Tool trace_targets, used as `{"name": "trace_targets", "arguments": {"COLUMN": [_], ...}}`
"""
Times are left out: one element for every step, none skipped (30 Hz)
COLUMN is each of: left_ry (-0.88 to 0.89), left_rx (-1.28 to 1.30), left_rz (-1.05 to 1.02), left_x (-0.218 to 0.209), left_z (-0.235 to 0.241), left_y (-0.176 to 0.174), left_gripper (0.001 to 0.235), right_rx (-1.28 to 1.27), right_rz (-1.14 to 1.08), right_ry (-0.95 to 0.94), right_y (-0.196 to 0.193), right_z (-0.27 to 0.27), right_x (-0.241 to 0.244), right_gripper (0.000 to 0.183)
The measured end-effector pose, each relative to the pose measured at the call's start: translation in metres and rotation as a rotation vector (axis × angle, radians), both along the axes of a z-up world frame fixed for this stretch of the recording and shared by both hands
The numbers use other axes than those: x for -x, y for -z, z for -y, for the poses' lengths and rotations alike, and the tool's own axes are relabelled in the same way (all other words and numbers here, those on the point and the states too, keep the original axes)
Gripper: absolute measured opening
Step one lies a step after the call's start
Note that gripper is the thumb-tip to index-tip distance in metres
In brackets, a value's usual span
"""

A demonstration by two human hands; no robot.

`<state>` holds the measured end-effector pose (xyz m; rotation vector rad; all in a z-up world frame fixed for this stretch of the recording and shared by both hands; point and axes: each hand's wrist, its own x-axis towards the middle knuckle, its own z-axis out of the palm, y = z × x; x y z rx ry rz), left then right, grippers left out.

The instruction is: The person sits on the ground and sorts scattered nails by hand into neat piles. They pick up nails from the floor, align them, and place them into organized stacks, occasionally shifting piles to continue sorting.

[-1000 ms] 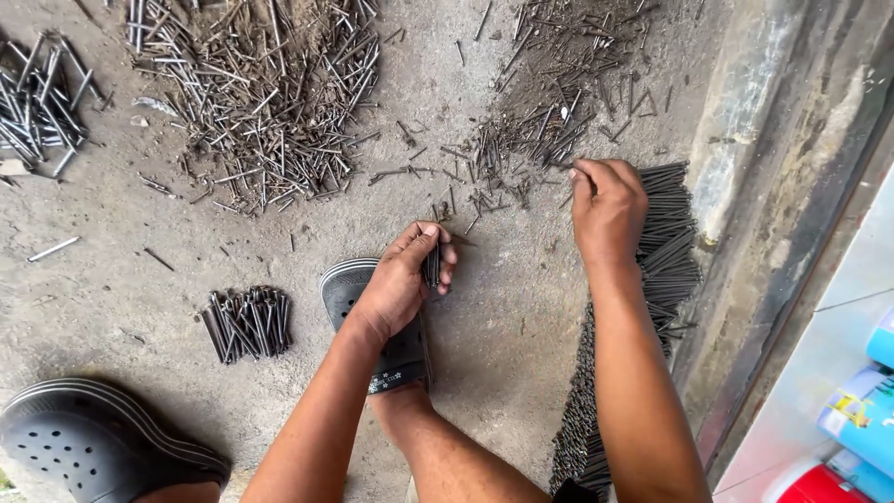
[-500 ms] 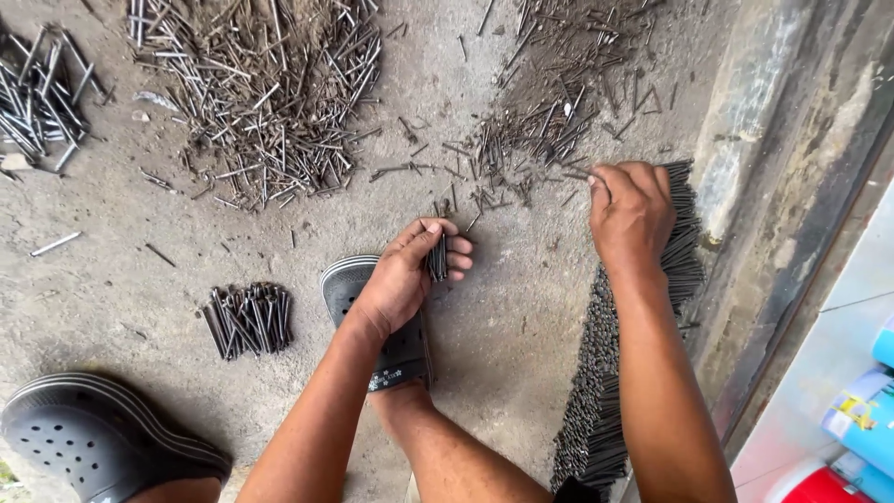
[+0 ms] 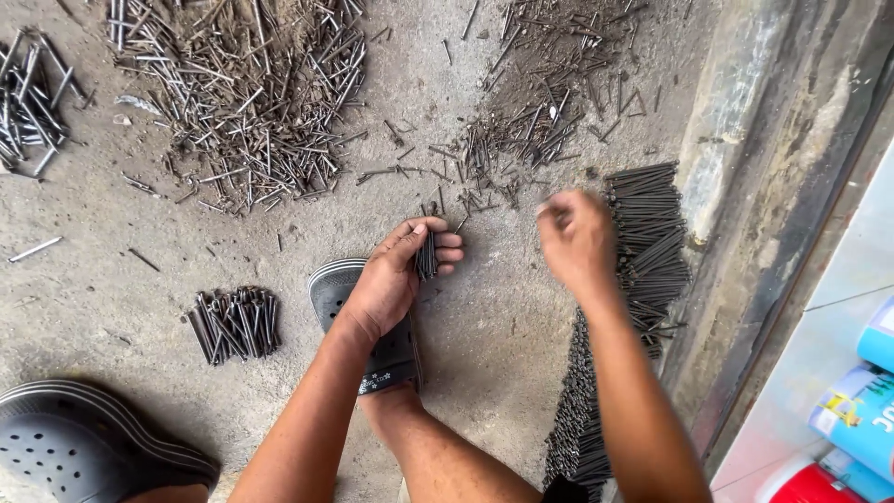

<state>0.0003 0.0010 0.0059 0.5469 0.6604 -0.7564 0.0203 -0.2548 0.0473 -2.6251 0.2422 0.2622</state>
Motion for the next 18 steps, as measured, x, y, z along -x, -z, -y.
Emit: {"name": "trace_targets", "arguments": {"left_ry": [-0.001, 0.007, 0.014, 0.02, 0.023, 0.02, 0.02, 0.017, 0.013, 0.013, 0.016, 0.023, 0.026, 0.03, 0.034, 0.025, 0.02, 0.019], "left_rx": [0.0, -0.011, -0.021, -0.016, -0.019, -0.027, -0.026, -0.018, -0.01, -0.009, -0.036, -0.061, -0.058, -0.063, -0.069, -0.072, -0.057, -0.043], "left_rz": [0.004, 0.007, 0.01, 0.009, 0.005, 0.002, 0.003, 0.004, 0.004, 0.01, 0.031, 0.046, 0.044, 0.059, 0.075, 0.079, 0.067, 0.047], "left_x": [0.0, 0.001, 0.001, 0.0, -0.001, -0.003, -0.001, 0.001, 0.003, 0.003, 0.003, 0.005, 0.005, 0.007, 0.009, 0.007, 0.004, 0.005], "left_z": [0.0, 0.0, 0.002, 0.001, 0.0, -0.002, 0.0, 0.0, 0.0, 0.0, 0.0, 0.001, 0.002, 0.001, 0.0, 0.0, 0.0, -0.002], "left_y": [0.001, 0.002, 0.003, -0.001, -0.004, -0.007, -0.004, -0.001, 0.001, 0.0, 0.0, -0.002, 0.001, 0.003, 0.006, 0.003, 0.001, -0.002], "left_gripper": [0.028, 0.03, 0.032, 0.032, 0.033, 0.033, 0.033, 0.032, 0.03, 0.03, 0.027, 0.023, 0.023, 0.022, 0.02, 0.02, 0.02, 0.02], "right_rx": [0.0, -0.199, -0.4, -0.396, -0.443, -0.493, -0.492, -0.345, -0.199, -0.199, -0.054, 0.095, 0.098, 0.14, 0.18, 0.177, 0.175, 0.171], "right_rz": [0.004, -0.161, -0.325, -0.324, -0.286, -0.247, -0.246, -0.096, 0.054, 0.059, 0.162, 0.257, 0.254, 0.272, 0.288, 0.294, 0.278, 0.254], "right_ry": [-0.001, 0.189, 0.378, 0.386, 0.27, 0.147, 0.147, 0.131, 0.113, 0.111, 0.013, -0.082, -0.08, -0.182, -0.284, -0.292, -0.352, -0.408], "right_y": [-0.016, -0.032, -0.048, -0.047, -0.045, -0.043, -0.038, -0.034, -0.029, -0.023, -0.017, -0.012, -0.009, -0.006, -0.003, 0.007, 0.017, 0.027], "right_z": [-0.027, -0.053, -0.079, -0.085, -0.091, -0.098, -0.085, -0.072, -0.06, -0.04, -0.02, 0.001, 0.011, 0.02, 0.028, 0.038, 0.047, 0.056], "right_x": [0.003, 0.007, 0.011, 0.016, 0.02, 0.023, 0.015, 0.005, -0.004, -0.016, -0.029, -0.039, -0.051, -0.061, -0.072, -0.074, -0.076, -0.074], "right_gripper": [0.009, 0.01, 0.011, 0.011, 0.013, 0.015, 0.015, 0.012, 0.01, 0.01, 0.012, 0.014, 0.014, 0.017, 0.019, 0.019, 0.019, 0.02]}}
